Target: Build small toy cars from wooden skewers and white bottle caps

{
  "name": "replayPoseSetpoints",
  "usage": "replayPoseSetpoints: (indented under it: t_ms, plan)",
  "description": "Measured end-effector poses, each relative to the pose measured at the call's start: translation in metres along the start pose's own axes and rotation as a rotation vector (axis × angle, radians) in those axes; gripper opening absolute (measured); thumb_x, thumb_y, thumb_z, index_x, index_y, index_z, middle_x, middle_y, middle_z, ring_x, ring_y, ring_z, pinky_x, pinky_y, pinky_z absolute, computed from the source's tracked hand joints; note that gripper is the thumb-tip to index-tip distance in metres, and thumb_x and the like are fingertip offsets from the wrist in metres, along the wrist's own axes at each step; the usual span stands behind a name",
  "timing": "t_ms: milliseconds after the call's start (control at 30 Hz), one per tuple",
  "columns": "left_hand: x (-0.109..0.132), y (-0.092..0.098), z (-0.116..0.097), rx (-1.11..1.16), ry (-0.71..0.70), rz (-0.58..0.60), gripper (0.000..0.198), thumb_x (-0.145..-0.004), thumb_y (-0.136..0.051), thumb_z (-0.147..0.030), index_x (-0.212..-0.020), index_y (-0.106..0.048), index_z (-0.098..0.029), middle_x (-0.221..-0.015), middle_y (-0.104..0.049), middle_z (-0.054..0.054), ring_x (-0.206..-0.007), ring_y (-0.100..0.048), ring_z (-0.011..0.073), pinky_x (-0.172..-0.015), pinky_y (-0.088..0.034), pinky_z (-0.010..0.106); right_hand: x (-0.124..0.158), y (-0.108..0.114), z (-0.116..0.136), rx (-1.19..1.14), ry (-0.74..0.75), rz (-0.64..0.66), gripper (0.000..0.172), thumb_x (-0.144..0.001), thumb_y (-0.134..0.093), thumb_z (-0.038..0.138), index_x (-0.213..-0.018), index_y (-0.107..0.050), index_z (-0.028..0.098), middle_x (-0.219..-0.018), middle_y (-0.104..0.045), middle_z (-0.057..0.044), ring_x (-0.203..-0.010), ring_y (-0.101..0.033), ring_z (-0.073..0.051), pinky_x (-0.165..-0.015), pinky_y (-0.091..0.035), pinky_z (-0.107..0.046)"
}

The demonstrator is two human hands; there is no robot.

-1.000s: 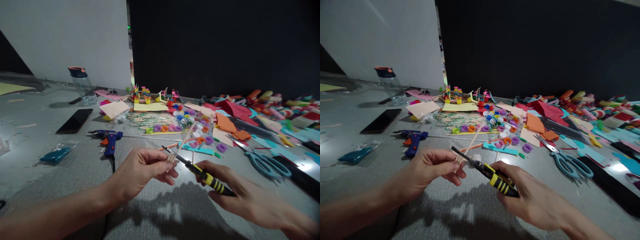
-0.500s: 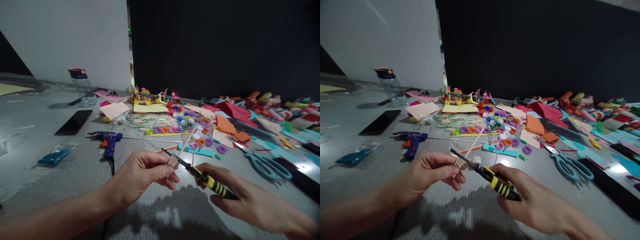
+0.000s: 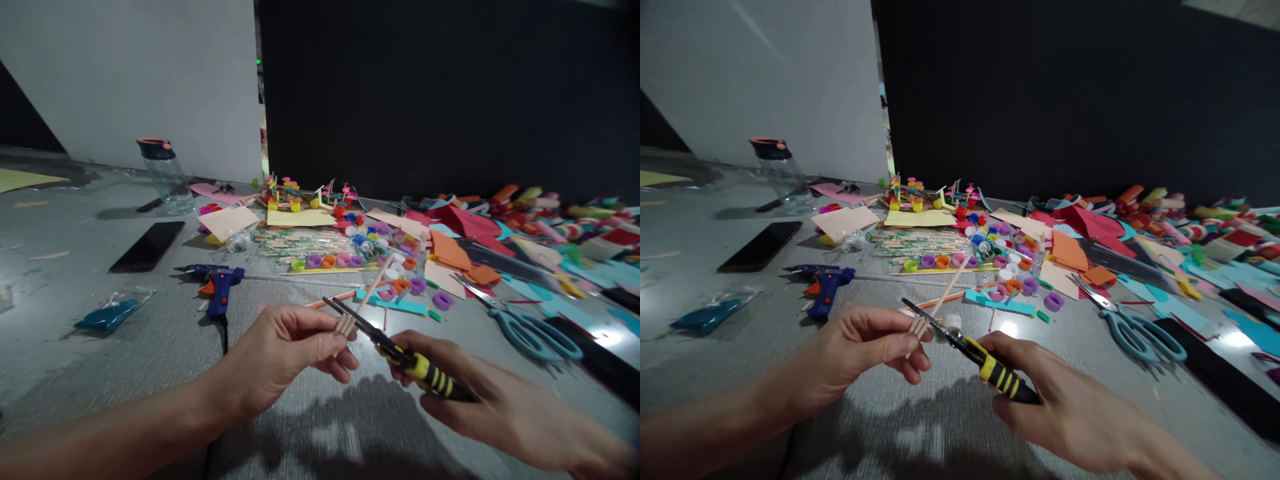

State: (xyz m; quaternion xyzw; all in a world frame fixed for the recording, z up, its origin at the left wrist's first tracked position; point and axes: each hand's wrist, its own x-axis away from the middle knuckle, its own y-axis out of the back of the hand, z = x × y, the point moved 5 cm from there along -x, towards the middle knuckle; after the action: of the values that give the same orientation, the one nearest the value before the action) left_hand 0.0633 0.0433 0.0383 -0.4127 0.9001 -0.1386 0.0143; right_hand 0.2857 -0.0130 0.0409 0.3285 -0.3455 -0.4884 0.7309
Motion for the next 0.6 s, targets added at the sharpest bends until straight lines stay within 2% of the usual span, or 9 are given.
replayPoseSetpoints:
  t_ms: [100,333,600]
  plan:
    - [0.0004,0.0,0.0002,0.006,-0.001,-0.006,0.011,-0.085,-0.072,-0.021,-0.086,-0.081,-0.015,-0.077,-0.079,0.005,-0.067,-0.073,0.0134,-0.068,-0.06,0.021,0.0022,0.0004,0.0012,-0.003,-0.008,0.0,0.061,-0.079,-0.06,0.028,-0.14,-0.057,0.029,-0.127,-0.071,-0.005,-0.109,-0.068,-0.031,-0.09,-0.058,-0.037]
    - [0.0012,-0.0015,-0.001,0.032,0.013,-0.029,0.011,-0.084,-0.072,-0.02,-0.088,-0.08,-0.013,-0.076,-0.078,0.005,-0.066,-0.073,0.0129,-0.067,-0.06,0.021,0.0043,0.0016,0.0059,0.05,-0.079,0.069,0.064,-0.085,-0.056,0.035,-0.147,-0.048,0.022,-0.14,-0.062,-0.009,-0.121,-0.062,-0.034,-0.097,-0.055,-0.042]
    - [0.0006,-0.001,0.0001,0.035,0.002,-0.025,0.011,-0.086,-0.071,-0.019,-0.089,-0.08,-0.013,-0.076,-0.078,0.005,-0.066,-0.073,0.0119,-0.067,-0.06,0.02,0.0038,-0.0023,-0.0012,0.046,-0.113,0.087,0.064,-0.087,-0.055,0.041,-0.148,-0.045,0.025,-0.147,-0.055,-0.01,-0.129,-0.055,-0.037,-0.103,-0.05,-0.05]
